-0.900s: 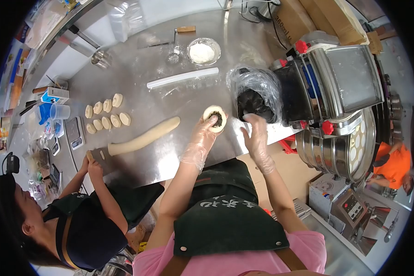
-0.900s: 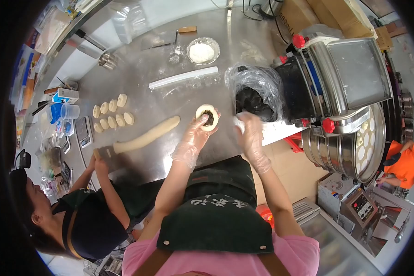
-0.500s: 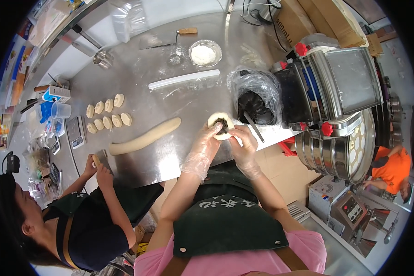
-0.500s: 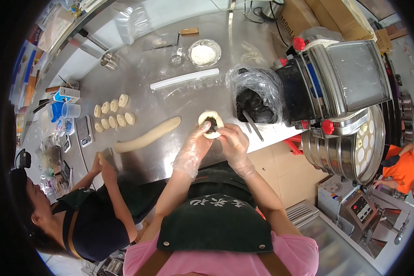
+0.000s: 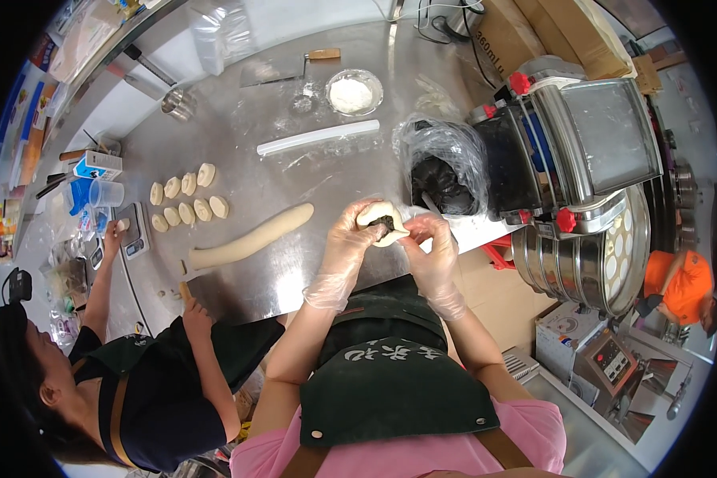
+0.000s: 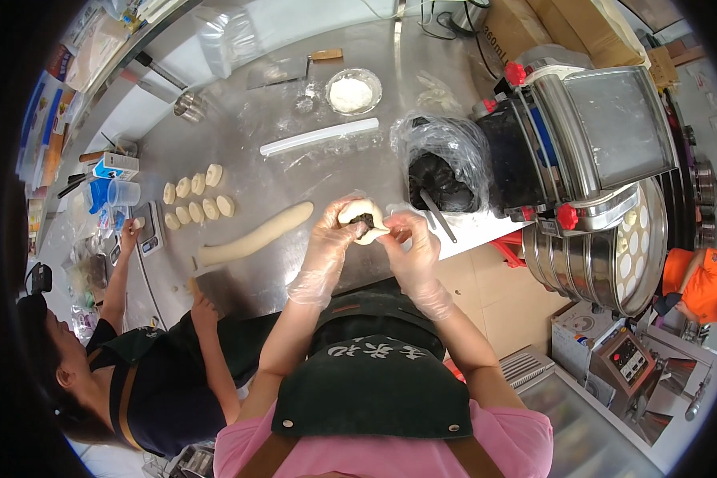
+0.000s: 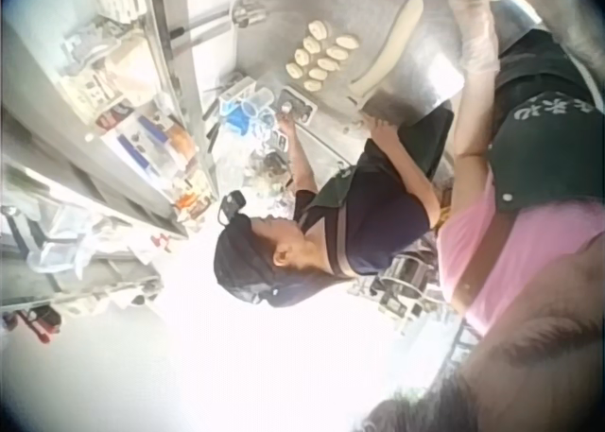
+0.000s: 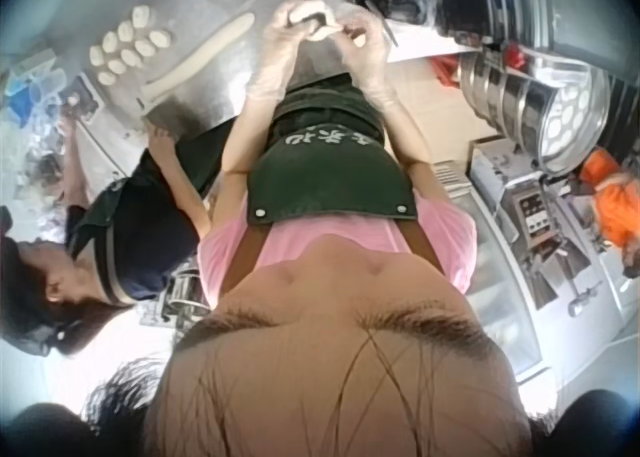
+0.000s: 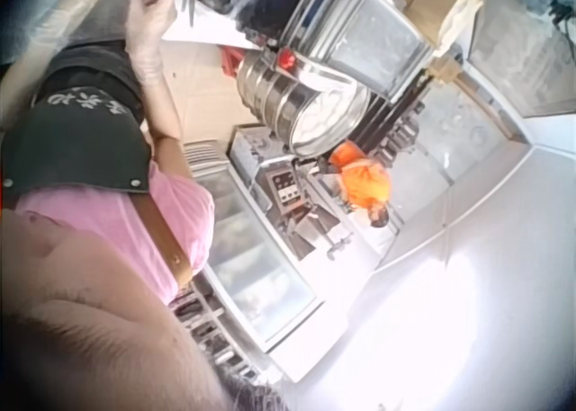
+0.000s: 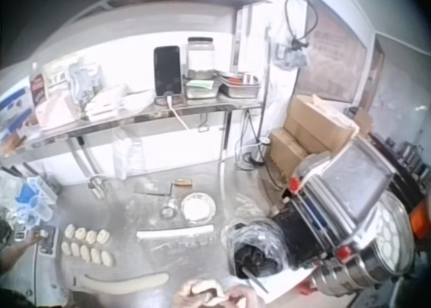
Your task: The person makes buns by filling dough portions with paste, pinching and rolling the dough closed into balls by hand, and placing the shaped buns onto a steamer tray.
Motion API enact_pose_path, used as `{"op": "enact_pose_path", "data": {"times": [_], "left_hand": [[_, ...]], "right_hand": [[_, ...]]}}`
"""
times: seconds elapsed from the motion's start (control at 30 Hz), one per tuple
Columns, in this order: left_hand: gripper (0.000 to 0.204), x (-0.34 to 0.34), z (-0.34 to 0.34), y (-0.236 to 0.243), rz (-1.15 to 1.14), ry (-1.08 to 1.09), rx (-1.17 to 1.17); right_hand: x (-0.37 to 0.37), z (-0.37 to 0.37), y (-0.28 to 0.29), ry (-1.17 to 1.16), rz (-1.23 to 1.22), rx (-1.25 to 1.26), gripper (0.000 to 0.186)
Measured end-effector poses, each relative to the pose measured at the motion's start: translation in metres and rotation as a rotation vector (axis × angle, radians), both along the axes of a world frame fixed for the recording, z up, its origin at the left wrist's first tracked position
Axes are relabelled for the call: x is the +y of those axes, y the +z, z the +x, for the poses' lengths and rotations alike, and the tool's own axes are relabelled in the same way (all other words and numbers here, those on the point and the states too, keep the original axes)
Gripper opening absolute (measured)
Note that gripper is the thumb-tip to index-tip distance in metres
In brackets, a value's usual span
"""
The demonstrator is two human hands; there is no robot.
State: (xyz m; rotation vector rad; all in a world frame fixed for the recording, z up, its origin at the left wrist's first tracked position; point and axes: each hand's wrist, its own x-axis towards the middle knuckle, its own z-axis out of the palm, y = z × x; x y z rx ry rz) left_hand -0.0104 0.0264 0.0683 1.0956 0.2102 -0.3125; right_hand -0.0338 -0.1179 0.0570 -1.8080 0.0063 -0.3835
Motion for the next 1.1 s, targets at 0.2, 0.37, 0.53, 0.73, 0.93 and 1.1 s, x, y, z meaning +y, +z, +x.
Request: {"op": "enact_pose_path", "data": {"times": [0.2, 0.37, 0.53, 0.73, 0.93, 1.1], "left_hand": [[0.038, 0.003, 0.003, -0.001, 0.009, -0.133, 0.002], [0.039, 0.004, 0.004, 0.000, 0.047, -0.219, -0.010], [0.040, 0.003, 0.006, 0.008, 0.132, -0.309, 0.061], [0.039, 0.003, 0.014, 0.005, 0.253, -0.453, 0.042], [0.041, -0.004, 0.014, 0.010, 0.372, -0.450, 0.015], [0.039, -0.011, 0.016, 0.011, 0.725, -0.471, -0.261]], "right_hand": [[-0.019, 0.007, 0.015, 0.210, 0.109, 0.283, 0.033], [-0.031, 0.006, 0.008, 0.304, -0.374, -0.155, 0.028], [-0.033, 0.004, 0.006, 0.259, -0.199, -0.036, 0.030], [-0.038, 0.006, 0.003, 0.362, -0.080, 0.182, 0.035], [-0.033, 0.001, -0.001, 0.337, -0.402, -0.107, 0.022], [-0.032, 0.007, 0.011, 0.333, -0.237, 0.287, 0.032]]}}
